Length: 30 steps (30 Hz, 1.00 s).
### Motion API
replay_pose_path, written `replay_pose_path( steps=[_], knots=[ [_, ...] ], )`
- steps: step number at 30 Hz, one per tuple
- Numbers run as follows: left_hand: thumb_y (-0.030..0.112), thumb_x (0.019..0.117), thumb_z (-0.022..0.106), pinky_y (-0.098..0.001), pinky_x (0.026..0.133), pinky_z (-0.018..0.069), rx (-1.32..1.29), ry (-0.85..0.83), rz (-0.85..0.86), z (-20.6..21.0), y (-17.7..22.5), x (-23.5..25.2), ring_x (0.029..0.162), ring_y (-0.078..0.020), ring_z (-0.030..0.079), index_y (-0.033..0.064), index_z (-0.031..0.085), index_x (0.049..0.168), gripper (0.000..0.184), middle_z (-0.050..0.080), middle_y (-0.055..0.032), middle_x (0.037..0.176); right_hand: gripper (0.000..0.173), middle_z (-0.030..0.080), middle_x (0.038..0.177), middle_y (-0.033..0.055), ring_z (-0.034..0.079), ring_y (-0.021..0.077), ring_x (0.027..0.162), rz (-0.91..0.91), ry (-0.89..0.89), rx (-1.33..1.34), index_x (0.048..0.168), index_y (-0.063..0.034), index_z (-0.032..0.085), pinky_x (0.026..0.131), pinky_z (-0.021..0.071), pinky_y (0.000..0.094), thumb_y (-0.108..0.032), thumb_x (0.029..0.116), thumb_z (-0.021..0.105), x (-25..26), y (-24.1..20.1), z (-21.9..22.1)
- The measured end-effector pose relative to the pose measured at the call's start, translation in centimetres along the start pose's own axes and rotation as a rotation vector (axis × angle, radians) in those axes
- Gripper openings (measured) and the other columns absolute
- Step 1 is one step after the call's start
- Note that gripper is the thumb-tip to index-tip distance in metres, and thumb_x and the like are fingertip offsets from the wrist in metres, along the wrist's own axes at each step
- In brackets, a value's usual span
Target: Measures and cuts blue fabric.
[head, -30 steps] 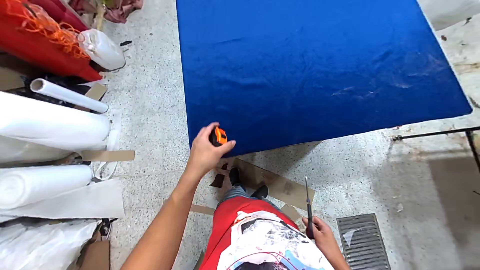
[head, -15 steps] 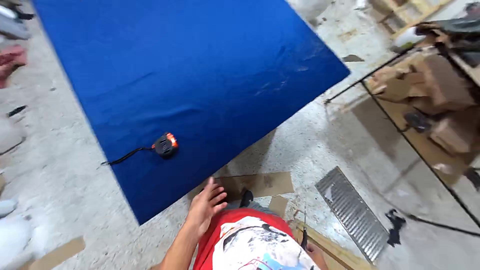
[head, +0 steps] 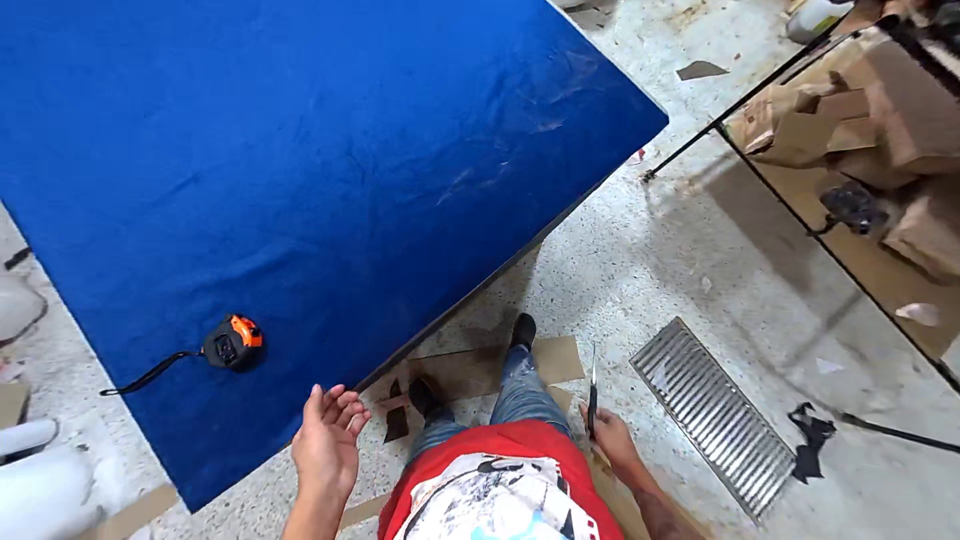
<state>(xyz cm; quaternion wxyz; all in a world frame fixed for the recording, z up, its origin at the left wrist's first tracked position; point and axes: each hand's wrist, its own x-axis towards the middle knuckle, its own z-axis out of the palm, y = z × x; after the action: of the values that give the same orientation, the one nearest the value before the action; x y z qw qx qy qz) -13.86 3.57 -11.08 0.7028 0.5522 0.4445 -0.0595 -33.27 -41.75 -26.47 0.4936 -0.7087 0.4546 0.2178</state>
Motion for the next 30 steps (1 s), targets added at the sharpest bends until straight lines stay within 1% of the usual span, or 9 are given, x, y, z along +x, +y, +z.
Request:
replay_pose_path(
  steps=[2,6,8,10,12,14,16,22,30],
  knots=[
    [0.040,0.1108,0.040,-0.0377,0.072,0.0612,0.050,-0.078,-0.061,4.7,-0.6,-1.7,0.081,-0.0193,0.071,0.0047,0.060,0.123,0.043,0.073,-0.0073,0.099,0.038,0.069,0.082,0.0092,0.065,0.0192,0.068,-0.118,-0.124,0.060,0.106,-0.0023,0.069,0.064,0.0568,0.0395,-0.038,0.0932,0.074,3.5,-4.2,-1.8],
    [0.036,0.1113,0.041,-0.0460,0.098,0.0571,0.062,-0.320,-0.242,18.4,-3.2,-5.7,0.115,-0.0286,0.068,0.0006,0.048,0.145,0.049,0.065,-0.0162,0.134,0.073,0.069,0.103,0.0075,0.067,0.0177,0.089,-0.262,-0.440,-0.022,0.126,-0.0044,0.060,0.079,0.0588,0.0389,-0.041,0.0693,0.089,7.2,-13.0,-6.7],
    [0.046,0.1087,0.045,-0.0476,0.105,0.0536,-0.028,-0.447,-0.312,26.0,-4.6,-5.1,0.126,-0.0295,0.063,0.0015,0.040,0.152,0.062,0.058,-0.0164,0.143,0.072,0.068,0.103,0.0053,0.067,0.0155,0.088,-0.303,-0.527,0.022,0.125,-0.0044,0.059,0.078,0.0586,0.0353,-0.042,0.0695,0.088,9.4,-16.0,-8.6],
    [0.052,0.1060,0.047,-0.0467,0.105,0.0533,-0.144,-0.454,-0.310,32.2,-5.4,-4.0,0.124,-0.0279,0.063,0.0017,0.041,0.150,0.067,0.060,-0.0153,0.139,0.059,0.067,0.097,0.0039,0.065,0.0140,0.083,-0.310,-0.577,0.035,0.118,-0.0043,0.061,0.074,0.0571,0.0331,-0.038,0.0755,0.084,11.3,-18.1,-10.6],
    [0.045,0.1068,0.050,-0.0443,0.093,0.0582,-0.251,-0.269,-0.225,36.0,-5.6,-3.5,0.102,-0.0231,0.070,0.0036,0.055,0.132,0.049,0.069,-0.0102,0.114,0.046,0.068,0.091,0.0049,0.066,0.0154,0.079,-0.295,-0.602,0.025,0.110,-0.0044,0.064,0.071,0.0568,0.0333,-0.033,0.0785,0.083,12.2,-19.3,-12.8],
    [0.036,0.1064,0.055,-0.0389,0.078,0.0604,-0.281,-0.082,-0.147,37.9,-5.1,-3.4,0.078,-0.0169,0.068,0.0072,0.063,0.112,0.030,0.067,-0.0030,0.089,0.042,0.069,0.088,0.0062,0.067,0.0168,0.075,-0.301,-0.623,0.013,0.106,-0.0045,0.066,0.067,0.0575,0.0333,-0.029,0.0776,0.085,13.2,-20.2,-14.8],
    [0.034,0.1053,0.057,-0.0349,0.071,0.0597,-0.277,-0.010,-0.160,38.4,-4.8,-3.6,0.069,-0.0148,0.064,0.0078,0.065,0.108,0.027,0.063,-0.0011,0.081,0.043,0.069,0.085,0.0057,0.066,0.0160,0.071,-0.297,-0.668,-0.006,0.104,-0.0055,0.065,0.064,0.0562,0.0318,-0.032,0.0768,0.086,13.7,-21.0,-15.9],
    [0.033,0.1018,0.063,-0.0335,0.069,0.0597,-0.291,-0.024,-0.224,39.9,-5.6,-3.8,0.070,-0.0155,0.065,0.0056,0.065,0.111,0.029,0.066,-0.0040,0.086,0.059,0.062,0.079,-0.0001,0.059,0.0120,0.070,-0.404,-0.948,-0.110,0.100,-0.0099,0.067,0.065,0.0513,0.0321,-0.066,0.0824,0.074,12.9,-25.6,-14.0],
    [0.034,0.0983,0.070,-0.0324,0.067,0.0576,-0.248,0.026,-0.165,39.9,-6.4,-3.8,0.069,-0.0148,0.064,0.0057,0.070,0.105,0.029,0.067,-0.0039,0.084,0.057,0.062,0.079,0.0046,0.061,0.0156,0.070,-0.279,-1.078,0.061,0.104,-0.0037,0.065,0.069,0.0551,0.0336,-0.059,0.0909,0.069,11.2,-29.8,-10.2]
  ],
)
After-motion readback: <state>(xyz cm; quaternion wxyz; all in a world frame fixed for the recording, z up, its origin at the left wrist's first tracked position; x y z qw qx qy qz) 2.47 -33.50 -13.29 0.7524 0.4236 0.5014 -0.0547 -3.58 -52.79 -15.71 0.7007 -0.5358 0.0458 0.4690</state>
